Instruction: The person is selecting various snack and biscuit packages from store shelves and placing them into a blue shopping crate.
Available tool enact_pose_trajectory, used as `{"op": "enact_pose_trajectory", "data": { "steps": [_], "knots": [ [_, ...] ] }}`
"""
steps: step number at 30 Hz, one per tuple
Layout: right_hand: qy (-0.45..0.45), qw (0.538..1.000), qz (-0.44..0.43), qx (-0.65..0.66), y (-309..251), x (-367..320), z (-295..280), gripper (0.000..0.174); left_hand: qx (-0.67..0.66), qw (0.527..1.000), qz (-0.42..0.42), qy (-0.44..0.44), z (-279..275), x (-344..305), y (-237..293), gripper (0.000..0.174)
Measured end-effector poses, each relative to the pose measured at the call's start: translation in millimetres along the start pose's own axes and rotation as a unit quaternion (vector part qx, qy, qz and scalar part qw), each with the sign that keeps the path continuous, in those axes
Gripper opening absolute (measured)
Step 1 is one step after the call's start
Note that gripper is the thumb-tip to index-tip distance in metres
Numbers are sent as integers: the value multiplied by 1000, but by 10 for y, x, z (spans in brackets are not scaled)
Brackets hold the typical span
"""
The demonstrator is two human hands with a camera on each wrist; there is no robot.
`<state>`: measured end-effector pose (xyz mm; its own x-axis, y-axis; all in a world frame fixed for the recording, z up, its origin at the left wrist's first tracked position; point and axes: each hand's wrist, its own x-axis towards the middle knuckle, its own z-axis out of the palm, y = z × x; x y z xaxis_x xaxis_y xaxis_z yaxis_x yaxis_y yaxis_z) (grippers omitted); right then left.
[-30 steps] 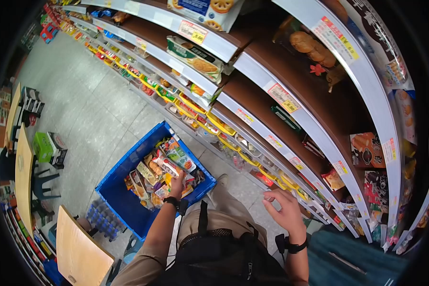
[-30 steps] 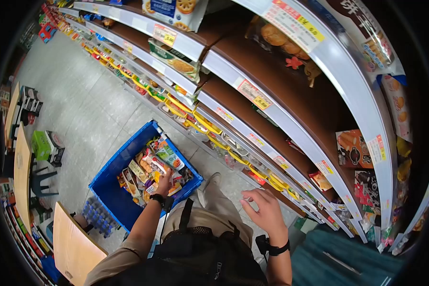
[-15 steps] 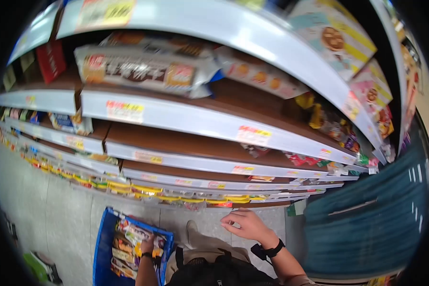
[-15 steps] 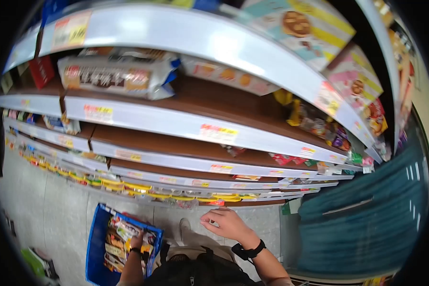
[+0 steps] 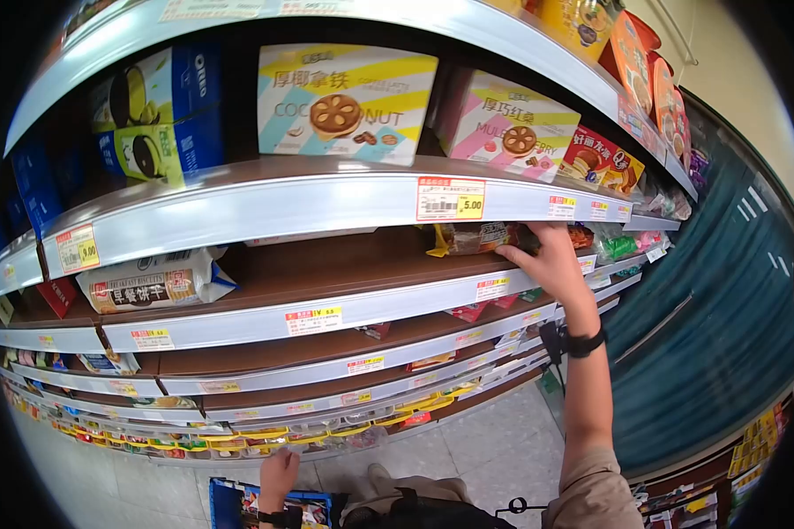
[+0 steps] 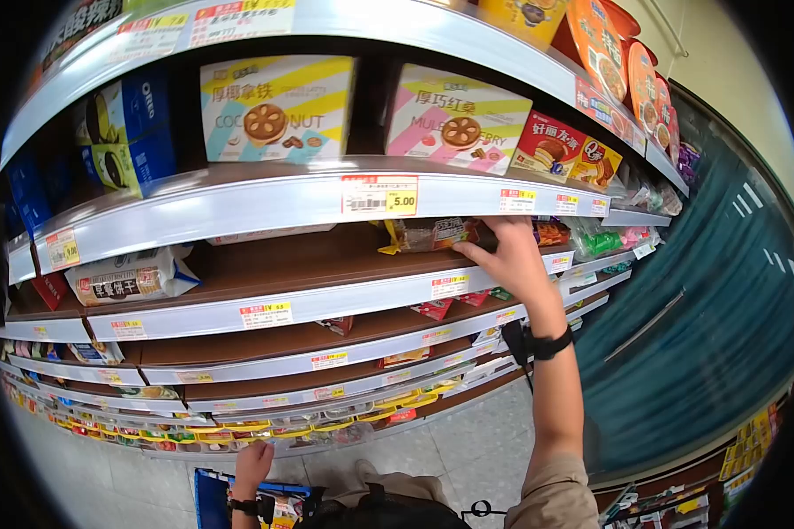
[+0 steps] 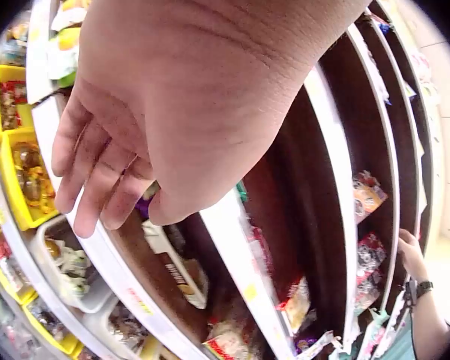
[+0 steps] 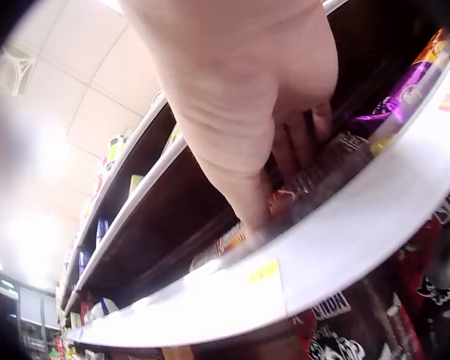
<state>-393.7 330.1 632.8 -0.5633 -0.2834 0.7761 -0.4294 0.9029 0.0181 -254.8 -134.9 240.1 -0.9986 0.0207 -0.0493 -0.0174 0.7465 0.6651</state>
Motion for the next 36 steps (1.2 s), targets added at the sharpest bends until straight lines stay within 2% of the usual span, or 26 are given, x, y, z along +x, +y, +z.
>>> {"op": "enact_pose_trajectory", "data": {
  "steps": [1,2,3,6,7,8,9,10,11,13,15,17,19,21,23,24,25,26,27,29,30,32,33,34,35,36],
  "knots": [
    [-85,993,58,56,-13,100,-54,42,3,1000,2,1,-29,75,192,28],
    [-169,973,115,111,-15,161,-86,48,-39,998,48,31,-43,138,357,23],
    [-165,973,117,109,12,186,-91,48,-81,990,95,60,-36,176,500,19],
    [-266,954,117,69,100,216,-112,53,-123,989,80,14,13,181,879,17],
    [-261,956,119,67,89,182,-107,53,-121,989,86,15,49,154,983,17],
    [-168,985,29,-32,37,95,-86,50,-133,987,84,-11,96,104,1058,17],
    [-73,987,-61,-130,2,-13,-71,47,-145,985,82,-38,121,76,1125,17],
    [-28,991,-45,-122,15,-145,-41,46,-143,985,86,-39,119,69,1194,17],
    [-28,991,-45,-122,27,-314,43,46,-163,980,99,-53,129,48,1252,18],
    [246,960,-29,-134,-28,-709,266,52,-190,975,91,-65,169,14,1274,19],
    [266,953,-26,-143,-385,-1013,321,57,-248,961,79,-93,91,65,1293,21],
    [176,981,-83,-13,-786,-1264,367,60,-304,945,77,-88,-129,97,1404,28],
    [45,973,-166,152,-1265,-1499,590,61,-284,940,157,-106,-326,44,1337,45],
    [-125,937,-115,306,-1940,-1714,956,56,-445,869,124,-175,-605,-164,1407,69],
    [-247,862,-63,439,-2525,-2021,1390,56,-517,840,97,-131,-394,-425,1118,75],
    [-274,837,-25,474,-2747,-2183,1654,58,-499,857,39,-122,-400,-503,932,70],
    [-299,812,12,500,-2985,-2364,1829,60,-524,851,-6,-30,-346,-642,771,58],
    [-374,747,51,547,-3127,-2418,1921,60,-585,807,-86,6,-162,-800,576,48],
    [-390,731,34,559,-3286,-2430,2037,60,-641,749,-159,43,33,-939,276,40],
    [-516,652,-83,549,-3591,-2514,2159,61,-609,746,-220,155,201,-1281,-186,29],
    [-574,613,-104,533,-3672,-2605,2224,59,-572,744,-262,223,313,-1476,-412,27],
    [-607,586,-159,513,-3809,-2708,2302,47,-425,738,-393,348,831,-2030,-1055,35],
    [-623,571,-179,504,-3863,-2753,2349,41,-343,729,-444,392,747,-2267,-1104,41],
    [-627,566,-190,500,-3904,-2838,2431,41,-271,752,-452,397,1109,-2673,-1563,42],
    [-637,572,-199,476,-3885,-2970,2518,38,-228,746,-498,379,1484,-3092,-2011,43],
    [-649,579,-205,449,-3808,-3094,2578,34,-277,713,-519,380,1413,-3338,-2027,44]
  ]
}}
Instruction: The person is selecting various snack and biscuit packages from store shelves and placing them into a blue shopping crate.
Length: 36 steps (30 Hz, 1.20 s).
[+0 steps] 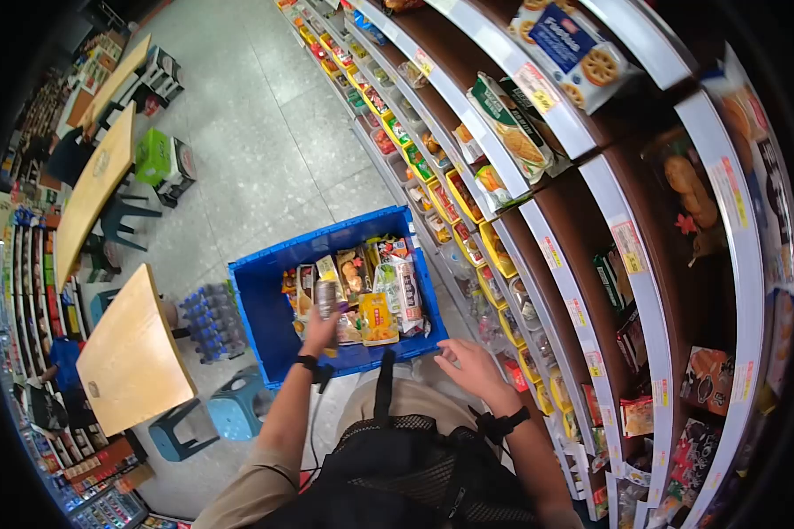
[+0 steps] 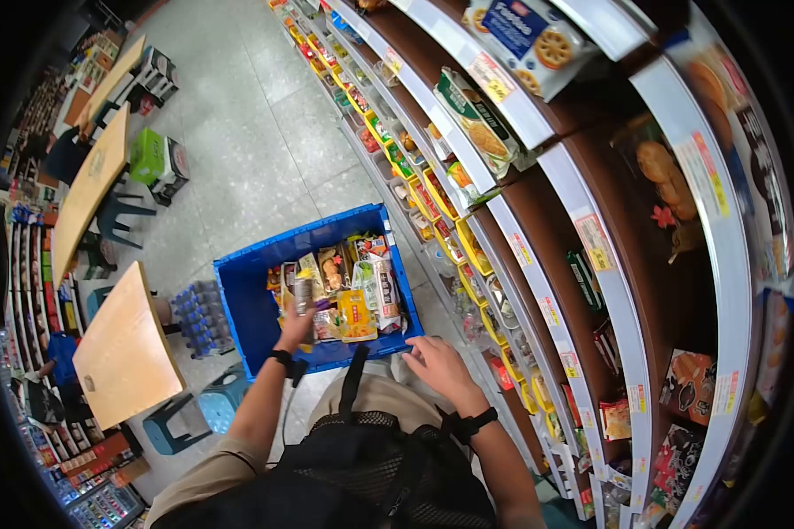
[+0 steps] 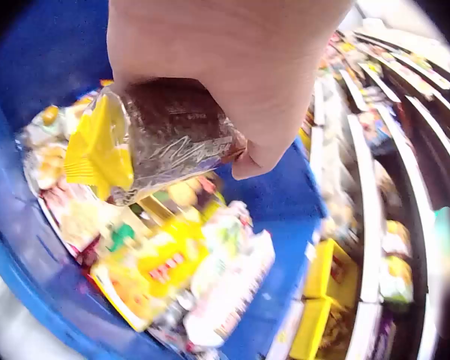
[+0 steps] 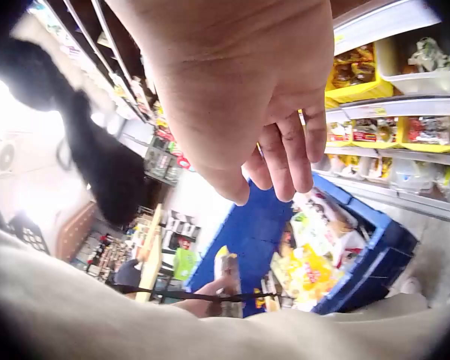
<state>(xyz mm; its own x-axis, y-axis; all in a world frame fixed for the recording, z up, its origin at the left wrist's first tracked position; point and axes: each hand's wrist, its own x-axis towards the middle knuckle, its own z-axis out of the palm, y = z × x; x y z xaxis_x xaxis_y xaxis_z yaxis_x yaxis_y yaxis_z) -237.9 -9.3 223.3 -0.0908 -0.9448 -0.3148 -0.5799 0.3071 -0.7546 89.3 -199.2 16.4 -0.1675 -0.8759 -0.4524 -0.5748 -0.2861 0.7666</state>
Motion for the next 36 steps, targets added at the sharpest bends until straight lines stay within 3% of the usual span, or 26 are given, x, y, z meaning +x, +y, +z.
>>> {"op": "enact_pose_trajectory", "data": {
  "steps": [3,5,7,8,9,11,15,17,18,19,21,22,23,24,25,26,27,28,29,30,31,32,33,34,35,36],
  "knots": [
    [7,994,100,45,308,-166,170,30,-117,984,-130,24,-365,229,-852,55],
    [12,989,144,19,617,-358,273,29,-104,982,-152,28,-455,391,-1314,57],
    [38,975,216,19,893,-704,347,27,-62,986,-151,32,-383,547,-1622,60],
    [46,960,276,0,1060,-1031,433,27,-49,992,-104,47,-207,680,-1908,63],
    [55,947,317,-15,1211,-1318,480,27,55,992,-60,93,-116,821,-2219,64],
    [56,930,364,4,1301,-1777,500,23,36,993,-79,81,-73,804,-1756,66],
    [95,869,477,91,1256,-2275,583,19,82,983,-157,41,186,1086,-1740,62],
    [94,870,474,98,1164,-2320,607,20,139,979,-124,79,266,1138,-1802,56],
    [114,861,475,142,1076,-2334,590,21,177,965,-186,49,272,1200,-1743,52],
    [132,853,471,181,1033,-2285,604,21,200,961,-189,34,273,1215,-1735,56],
    [184,844,448,231,1072,-2435,672,21,256,935,-208,128,263,1133,-1296,64],
    [188,842,441,248,1025,-2340,718,20,328,912,-185,162,23,1097,-1581,68],
    [205,847,429,237,1045,-2362,849,19,372,904,-125,172,392,1267,-1553,72],
    [212,859,405,228,1118,-2458,914,17,425,890,-80,144,377,1093,-1125,72],
    [205,859,413,223,1103,-2493,863,16,454,877,-88,128,293,1141,-1255,59],
    [204,865,412,203,957,-2447,955,18,392,916,79,24,117,892,-911,46],
    [245,858,400,211,1073,-2532,1085,20,269,962,57,7,431,1076,-604,38],
    [262,859,398,189,1111,-2602,1134,21,302,952,34,-37,480,1074,-89,36],
    [236,864,410,174,981,-2618,1155,20,137,974,135,-119,526,992,-217,31],
    [279,856,406,158,1186,-2663,1295,19,165,954,190,-162,952,1197,132,28],
    [281,844,420,179,1132,-2722,1240,19,168,952,180,-180,853,1042,376,26],
    [354,837,377,180,1183,-2727,1367,20,199,914,275,-220,1289,1325,406,25],
    [380,826,382,167,1142,-2796,1303,18,193,894,340,-217,1382,779,1292,25],
    [443,797,383,150,1191,-2844,1239,18,340,799,433,-243,1839,841,1412,26],
    [470,780,389,139,1101,-2948,1358,19,329,796,420,-286,1791,485,1894,27],
    [497,769,380,136,1122,-3023,1360,19,360,752,434,-341,1953,248,2187,24]
  ]
}}
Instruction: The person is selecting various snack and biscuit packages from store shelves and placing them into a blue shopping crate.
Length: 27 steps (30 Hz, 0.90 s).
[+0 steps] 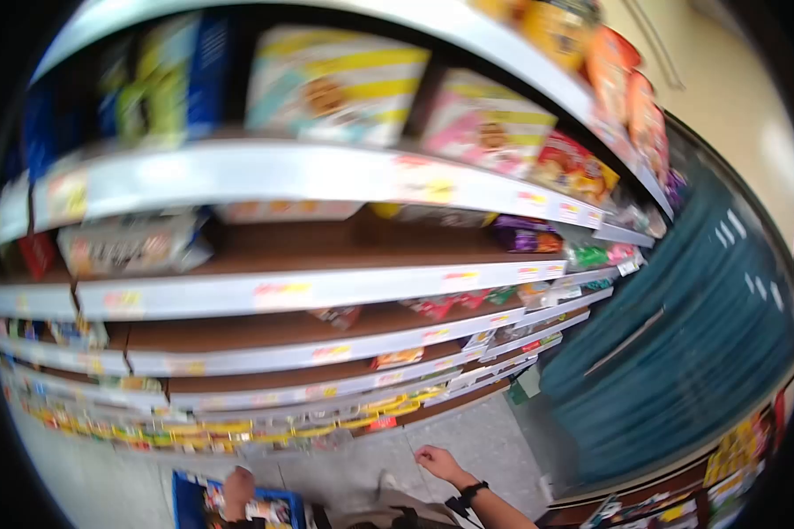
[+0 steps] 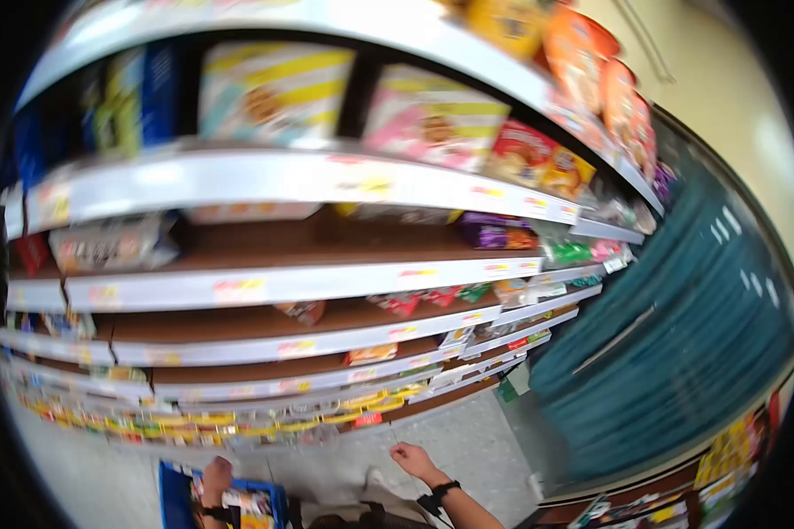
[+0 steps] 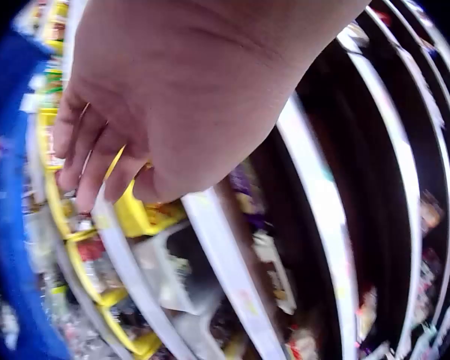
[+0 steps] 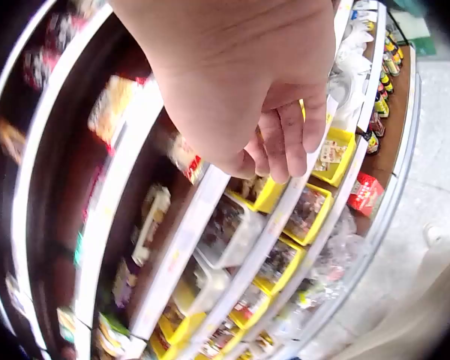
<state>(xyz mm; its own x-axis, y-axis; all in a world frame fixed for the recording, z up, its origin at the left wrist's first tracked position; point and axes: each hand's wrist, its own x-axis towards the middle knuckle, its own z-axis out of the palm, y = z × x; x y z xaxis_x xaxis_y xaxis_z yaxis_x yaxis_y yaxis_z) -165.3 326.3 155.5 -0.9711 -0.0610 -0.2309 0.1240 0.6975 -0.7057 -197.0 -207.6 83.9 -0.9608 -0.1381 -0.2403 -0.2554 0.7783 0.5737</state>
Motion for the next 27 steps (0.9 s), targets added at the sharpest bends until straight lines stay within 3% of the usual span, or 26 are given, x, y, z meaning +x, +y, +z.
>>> {"op": "enact_pose_trajectory", "data": {
  "steps": [1,2,3,4,5,6,7,8,9,10,11,13,14,15,16,18,20,22,25,27],
  "knots": [
    [80,990,10,111,279,104,-257,18,-93,962,253,-31,-338,95,1240,21],
    [121,978,34,168,211,-37,-180,17,-103,969,216,-65,-393,88,1127,23],
    [186,978,14,97,-43,11,-325,15,-160,959,199,-122,-671,96,1583,25],
    [251,966,-7,65,39,80,-1058,13,-230,916,275,-179,-944,-32,3075,23],
    [303,950,-24,67,-46,131,-1228,12,-235,913,299,-150,-1003,-151,3222,19],
    [359,929,-39,80,-303,137,-1630,11,-283,881,351,-144,-1174,-263,3909,18],
    [458,882,-80,82,-416,340,-2404,11,-253,857,447,-47,-1323,-347,4816,14],
    [466,875,-98,87,-377,328,-2610,12,-257,859,441,-35,-1287,-470,5071,10],
    [517,847,-117,36,-847,296,-3046,13,-248,852,462,0,-1262,-448,5372,7],
    [543,817,-181,74,-1190,214,-3803,12,-255,816,499,144,-1199,-599,6194,11],
    [546,810,-209,57,-1331,237,-3929,16,-248,814,509,132,-1156,-530,6168,23],
    [554,777,-297,-16,-1498,437,-4413,28,-83,799,491,337,-1046,-502,6929,49],
    [527,799,-290,-16,-1571,389,-4439,34,-70,809,472,345,-1019,-485,6966,50],
    [542,788,-287,-59,-1697,484,-4461,39,-51,816,452,358,-1034,-471,7006,51],
    [537,795,-274,-68,-1609,582,-4656,42,-26,816,445,368,-921,-545,7316,51],
    [531,800,-257,-107,-1784,681,-4606,46,20,859,378,346,-925,-541,7337,55],
    [521,804,-236,-164,-1789,836,-4612,52,24,848,390,357,-848,-496,7437,56],
    [501,826,-227,-127,-1788,918,-4627,53,-23,849,417,325,-817,-456,7554,56],
    [505,828,-233,-71,-1799,876,-4642,55,-53,825,426,368,-787,-532,7575,55],
    [513,798,-307,77,-1748,770,-4621,56,-63,830,416,366,-779,-679,7559,58]
  ]
}}
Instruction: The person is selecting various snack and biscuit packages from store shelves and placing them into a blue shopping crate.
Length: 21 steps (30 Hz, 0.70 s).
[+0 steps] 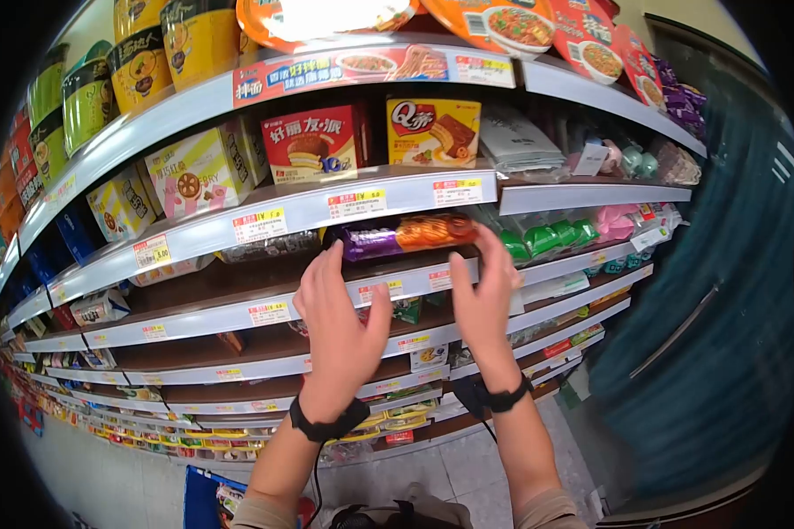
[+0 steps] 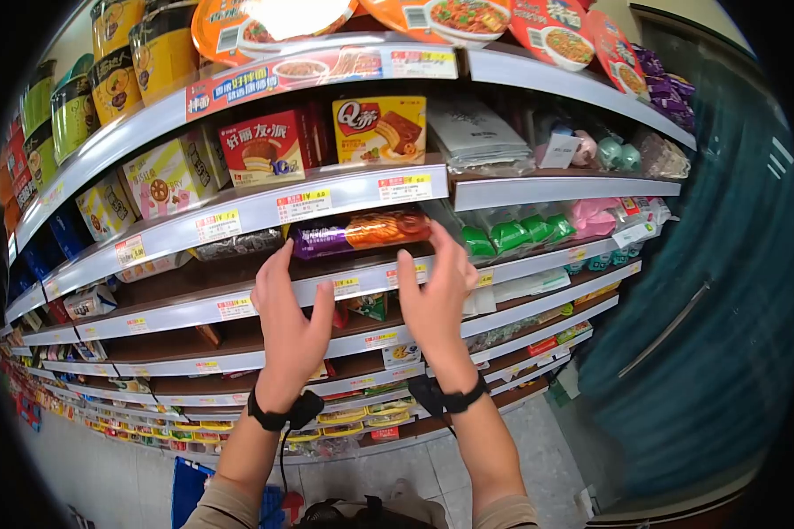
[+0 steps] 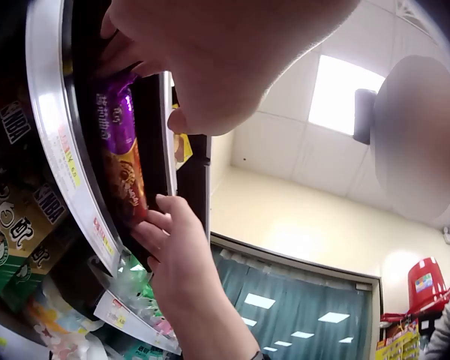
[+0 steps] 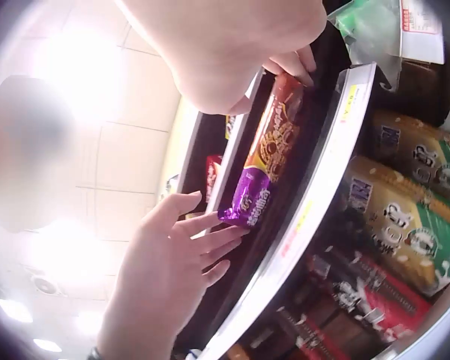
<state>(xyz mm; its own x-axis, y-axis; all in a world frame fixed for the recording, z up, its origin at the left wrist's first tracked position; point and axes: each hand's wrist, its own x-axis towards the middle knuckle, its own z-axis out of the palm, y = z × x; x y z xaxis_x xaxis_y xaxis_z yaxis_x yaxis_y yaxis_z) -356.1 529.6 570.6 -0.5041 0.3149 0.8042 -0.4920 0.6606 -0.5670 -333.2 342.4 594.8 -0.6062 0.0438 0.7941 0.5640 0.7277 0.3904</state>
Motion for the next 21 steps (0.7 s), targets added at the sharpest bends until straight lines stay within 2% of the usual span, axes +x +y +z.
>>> {"op": "enact_pose_trajectory", "data": {
  "steps": [2,3,4,5,6,8,9,10,12,13,14,15,16,18,20,21],
  "knots": [
    [28,992,46,117,-155,-246,-109,63,-85,995,26,38,-81,-214,7,59],
    [19,986,50,156,-184,-414,-139,70,-191,981,3,37,-86,-399,-75,59],
    [34,974,66,212,-188,-641,-90,77,-302,950,0,74,-1,-623,-211,60],
    [24,963,89,254,-286,-891,-82,81,-353,933,-23,61,-42,-839,-293,65],
    [-10,968,79,238,-337,-1153,-62,82,-405,912,-45,49,-113,-1041,-369,71],
    [-95,967,80,223,-307,-1748,75,80,-397,905,-154,-3,-347,-1385,-637,74],
    [-131,964,91,214,-364,-1977,166,79,-326,926,-185,-46,-500,-1555,-832,68],
    [-154,958,103,217,-376,-2197,274,77,-324,926,-190,-39,-659,-1724,-1050,68],
    [-256,919,165,250,-444,-2585,410,70,-139,962,-148,-183,-974,-2113,-1466,55],
    [-276,911,163,261,-586,-2594,501,70,-127,963,-166,-170,-1075,-2331,-1673,55],
    [-360,901,105,219,-816,-2587,581,63,-166,946,-196,-198,-1207,-2598,-1894,52],
    [-442,877,46,181,-1022,-2633,672,57,-204,925,-232,-223,-1429,-2816,-1979,48],
    [-474,856,51,202,-1174,-2724,800,57,-156,914,-256,-273,-1652,-3043,-2046,47],
    [-629,726,39,275,-1454,-2887,1064,45,-101,910,-254,-310,-1981,-3378,-2188,47],
    [-658,697,42,282,-1681,-3164,1353,37,-29,924,-267,-271,-2150,-4306,-2640,45],
    [-671,687,47,273,-1714,-3332,1495,35,-13,899,-350,-262,-2250,-4774,-2811,46]
  ]
}}
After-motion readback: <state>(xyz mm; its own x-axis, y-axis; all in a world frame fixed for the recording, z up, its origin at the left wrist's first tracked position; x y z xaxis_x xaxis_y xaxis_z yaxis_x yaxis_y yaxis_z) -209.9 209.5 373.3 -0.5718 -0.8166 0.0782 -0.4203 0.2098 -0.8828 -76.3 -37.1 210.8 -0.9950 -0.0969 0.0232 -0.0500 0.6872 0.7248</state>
